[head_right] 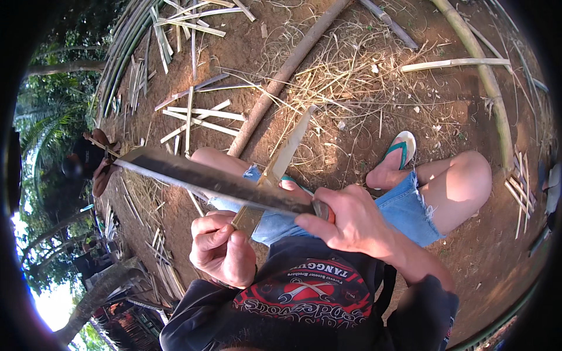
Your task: The person sits on the ground and uses a machete to split and shape a piece of bamboo. They repeatedly strike the bamboo to split it into thinner strips and then shave the edges to smooth them.
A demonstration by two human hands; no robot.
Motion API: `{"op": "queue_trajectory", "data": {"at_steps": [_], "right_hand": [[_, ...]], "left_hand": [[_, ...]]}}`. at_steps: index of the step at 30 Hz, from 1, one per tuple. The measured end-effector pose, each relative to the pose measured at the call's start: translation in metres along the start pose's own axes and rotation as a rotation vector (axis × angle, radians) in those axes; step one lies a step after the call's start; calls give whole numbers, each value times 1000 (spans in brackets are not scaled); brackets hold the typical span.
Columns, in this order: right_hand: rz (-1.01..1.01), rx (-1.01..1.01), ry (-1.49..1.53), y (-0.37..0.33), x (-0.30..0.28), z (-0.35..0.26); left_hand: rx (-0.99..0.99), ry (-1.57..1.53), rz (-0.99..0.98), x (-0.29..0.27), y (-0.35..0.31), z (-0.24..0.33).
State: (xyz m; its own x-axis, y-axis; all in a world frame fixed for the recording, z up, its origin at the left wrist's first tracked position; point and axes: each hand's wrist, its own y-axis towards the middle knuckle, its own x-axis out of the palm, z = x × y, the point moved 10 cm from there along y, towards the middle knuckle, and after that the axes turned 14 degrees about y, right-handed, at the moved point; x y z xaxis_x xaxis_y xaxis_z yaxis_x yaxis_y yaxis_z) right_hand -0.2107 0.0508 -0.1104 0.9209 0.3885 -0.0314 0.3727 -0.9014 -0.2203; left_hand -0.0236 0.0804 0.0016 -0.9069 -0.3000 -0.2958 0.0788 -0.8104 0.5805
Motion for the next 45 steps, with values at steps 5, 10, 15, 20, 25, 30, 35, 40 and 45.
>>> {"op": "queue_trajectory", "data": {"at_steps": [5,10,15,20,25,30,35,40,45], "right_hand": [[56,37,-33,7,-1,7],[106,-10,-78,5,-1,38],[121,-13,-68,6,3,29],[218,23,-65,23,-5,73],[241,169,-18,32,-17,121],[140,-14,88,26,8,56],[161,40,-26,42,4,59],[184,-31,46,31,9,47],[281,96,-8,40,-10,89]], "left_hand": [[-18,-27,90,-7,-2,-8],[30,-46,4,-3,-3,-4],[53,-52,58,-8,1,-9],[38,-38,73,-5,7,-9],[-76,-43,26,-4,3,-16],[-76,-73,-2,-3,8,-21],[-102,-60,79,-11,21,-27],[-78,-78,51,-10,20,-25],[-65,-83,22,-6,24,-24]]}}
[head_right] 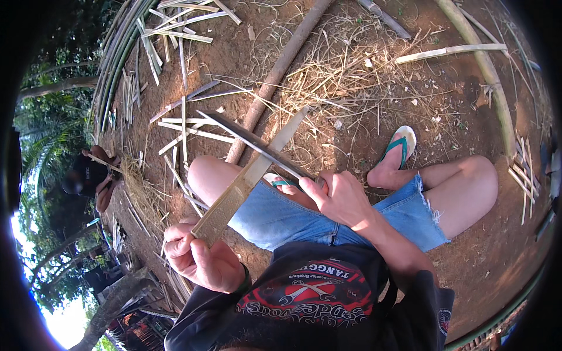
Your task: The person sits on the ground and uses a machete to split and shape a piece of bamboo. They repeatedly strike the bamboo to split it into thinner strips and then shave the edges to smooth them.
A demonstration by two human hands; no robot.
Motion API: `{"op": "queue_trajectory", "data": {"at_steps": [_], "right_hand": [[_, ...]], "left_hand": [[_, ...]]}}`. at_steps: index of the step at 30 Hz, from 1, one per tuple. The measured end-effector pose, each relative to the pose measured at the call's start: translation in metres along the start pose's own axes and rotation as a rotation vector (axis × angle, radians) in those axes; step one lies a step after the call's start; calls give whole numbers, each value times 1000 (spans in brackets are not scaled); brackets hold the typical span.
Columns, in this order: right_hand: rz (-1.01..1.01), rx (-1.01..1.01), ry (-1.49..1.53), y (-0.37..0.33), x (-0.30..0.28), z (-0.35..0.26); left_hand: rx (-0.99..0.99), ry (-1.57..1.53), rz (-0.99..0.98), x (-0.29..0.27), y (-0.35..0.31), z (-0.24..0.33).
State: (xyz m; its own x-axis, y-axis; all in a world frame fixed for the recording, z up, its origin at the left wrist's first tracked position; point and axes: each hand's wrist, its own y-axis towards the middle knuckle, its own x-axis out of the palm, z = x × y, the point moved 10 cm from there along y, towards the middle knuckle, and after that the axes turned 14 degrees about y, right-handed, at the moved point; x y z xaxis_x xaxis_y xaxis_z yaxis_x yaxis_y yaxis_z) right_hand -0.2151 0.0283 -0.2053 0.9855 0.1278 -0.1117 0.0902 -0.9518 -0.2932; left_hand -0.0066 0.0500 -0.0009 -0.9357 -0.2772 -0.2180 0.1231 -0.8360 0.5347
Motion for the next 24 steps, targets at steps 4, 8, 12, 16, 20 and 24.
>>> {"op": "queue_trajectory", "data": {"at_steps": [4,8,12,16,20,24], "right_hand": [[-149,-191,86,-13,20,-45],[9,40,-27,28,2,41],[-44,-17,69,8,15,8],[-20,-86,-11,14,15,18],[26,334,-279,46,-18,123],[-70,20,89,14,9,27]], "left_hand": [[-23,-3,158,-13,-5,-6],[8,29,145,-13,0,-2],[-23,-19,145,-19,0,-11],[-29,-22,134,-15,1,-10],[-14,-25,93,-11,5,-8],[-44,-36,149,-16,3,-15]]}}
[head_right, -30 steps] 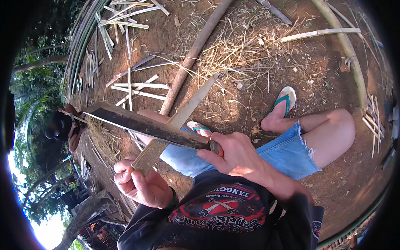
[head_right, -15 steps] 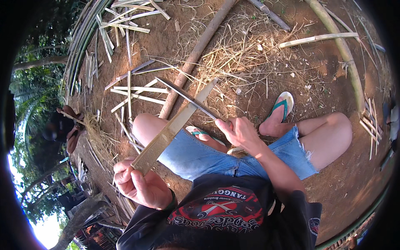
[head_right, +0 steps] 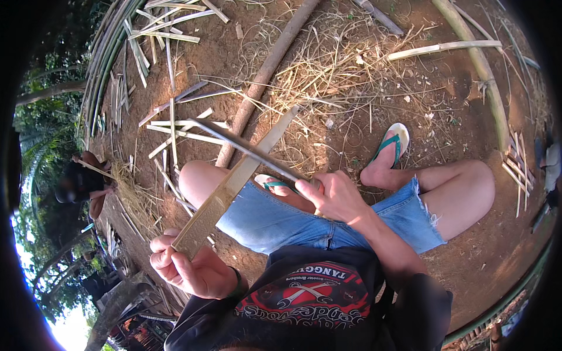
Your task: The person sits on the ground and uses a machete to split and shape a piece of bamboo. They repeatedly strike the bamboo to split it into thinner strips and then shave the edges to smooth them.
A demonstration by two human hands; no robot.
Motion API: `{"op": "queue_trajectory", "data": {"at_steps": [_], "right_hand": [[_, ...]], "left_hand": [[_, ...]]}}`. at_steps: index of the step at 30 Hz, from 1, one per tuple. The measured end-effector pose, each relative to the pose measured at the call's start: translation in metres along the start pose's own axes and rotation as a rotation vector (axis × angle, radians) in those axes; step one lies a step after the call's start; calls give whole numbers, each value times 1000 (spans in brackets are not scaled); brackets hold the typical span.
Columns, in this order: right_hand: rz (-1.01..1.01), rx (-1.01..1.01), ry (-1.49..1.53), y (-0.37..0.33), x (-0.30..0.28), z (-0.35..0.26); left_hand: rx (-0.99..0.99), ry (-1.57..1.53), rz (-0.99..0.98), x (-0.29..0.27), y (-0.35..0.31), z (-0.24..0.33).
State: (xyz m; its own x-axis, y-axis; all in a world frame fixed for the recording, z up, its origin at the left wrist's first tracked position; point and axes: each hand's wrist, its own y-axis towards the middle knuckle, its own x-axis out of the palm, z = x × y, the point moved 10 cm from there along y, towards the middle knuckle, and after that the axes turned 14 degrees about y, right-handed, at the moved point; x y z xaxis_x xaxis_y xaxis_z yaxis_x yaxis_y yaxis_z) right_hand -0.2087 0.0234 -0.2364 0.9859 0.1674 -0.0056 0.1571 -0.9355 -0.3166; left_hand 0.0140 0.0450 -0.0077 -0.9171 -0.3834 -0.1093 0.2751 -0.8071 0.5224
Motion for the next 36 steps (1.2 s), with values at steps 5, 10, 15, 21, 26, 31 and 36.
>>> {"op": "queue_trajectory", "data": {"at_steps": [5,10,15,21,26,31,36], "right_hand": [[22,8,-157,14,-15,23],[42,-83,-272,19,-20,19],[1,24,-193,20,-21,27],[87,56,-303,29,-29,46],[94,76,-218,46,-34,84],[92,264,-365,60,-49,124],[-63,66,-222,62,-22,91]], "left_hand": [[5,10,-72,2,4,4],[-22,18,81,-5,2,-1],[8,6,-41,4,2,2],[-3,17,-99,3,4,3],[24,-19,-128,14,6,5],[24,-39,-26,3,3,-1],[3,-44,-16,-1,6,-3]]}}
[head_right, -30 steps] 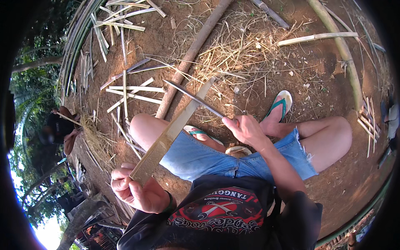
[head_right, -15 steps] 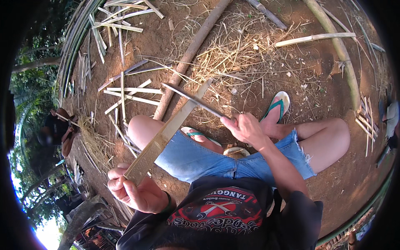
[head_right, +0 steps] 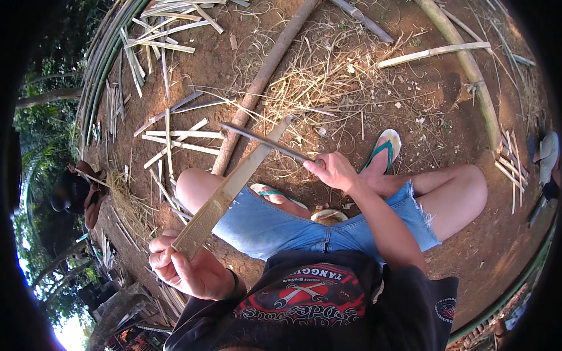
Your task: The person sits on the ground and uses a machete to split and shape a piece of bamboo. They repeatedly strike the bamboo to split it into thinner strips and then shave the edges to smooth them.
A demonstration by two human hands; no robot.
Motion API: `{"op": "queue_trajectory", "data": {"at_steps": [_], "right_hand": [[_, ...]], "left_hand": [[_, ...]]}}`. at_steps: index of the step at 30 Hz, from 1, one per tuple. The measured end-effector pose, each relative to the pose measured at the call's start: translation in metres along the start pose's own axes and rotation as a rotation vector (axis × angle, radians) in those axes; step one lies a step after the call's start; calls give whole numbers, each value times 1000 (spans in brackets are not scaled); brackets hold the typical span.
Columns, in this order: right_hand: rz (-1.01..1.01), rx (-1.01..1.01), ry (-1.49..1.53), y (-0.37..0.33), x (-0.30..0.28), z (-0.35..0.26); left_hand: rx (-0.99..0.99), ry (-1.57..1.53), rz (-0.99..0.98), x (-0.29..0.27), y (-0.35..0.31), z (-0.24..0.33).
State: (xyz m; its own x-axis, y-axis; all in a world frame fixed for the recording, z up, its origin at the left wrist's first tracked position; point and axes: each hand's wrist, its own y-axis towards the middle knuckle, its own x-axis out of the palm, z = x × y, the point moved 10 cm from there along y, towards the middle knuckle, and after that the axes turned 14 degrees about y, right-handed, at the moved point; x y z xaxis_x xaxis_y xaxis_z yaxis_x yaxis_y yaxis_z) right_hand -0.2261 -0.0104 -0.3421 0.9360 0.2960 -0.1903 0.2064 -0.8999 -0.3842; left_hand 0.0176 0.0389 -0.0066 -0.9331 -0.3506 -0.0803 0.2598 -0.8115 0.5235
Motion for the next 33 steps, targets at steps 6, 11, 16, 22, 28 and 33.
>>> {"op": "queue_trajectory", "data": {"at_steps": [6,11,16,22,28,33], "right_hand": [[138,372,-156,25,-20,60],[76,428,-75,10,-9,86],[7,577,265,19,1,116],[40,510,293,22,-10,90],[106,531,318,10,17,71],[182,459,163,8,11,55]], "left_hand": [[-6,36,38,-4,7,0],[39,4,59,-8,21,10],[-69,-210,184,12,70,-23],[-103,-739,-540,78,122,-41],[-69,-528,-93,77,118,-35],[-60,-466,61,64,97,-27]]}}
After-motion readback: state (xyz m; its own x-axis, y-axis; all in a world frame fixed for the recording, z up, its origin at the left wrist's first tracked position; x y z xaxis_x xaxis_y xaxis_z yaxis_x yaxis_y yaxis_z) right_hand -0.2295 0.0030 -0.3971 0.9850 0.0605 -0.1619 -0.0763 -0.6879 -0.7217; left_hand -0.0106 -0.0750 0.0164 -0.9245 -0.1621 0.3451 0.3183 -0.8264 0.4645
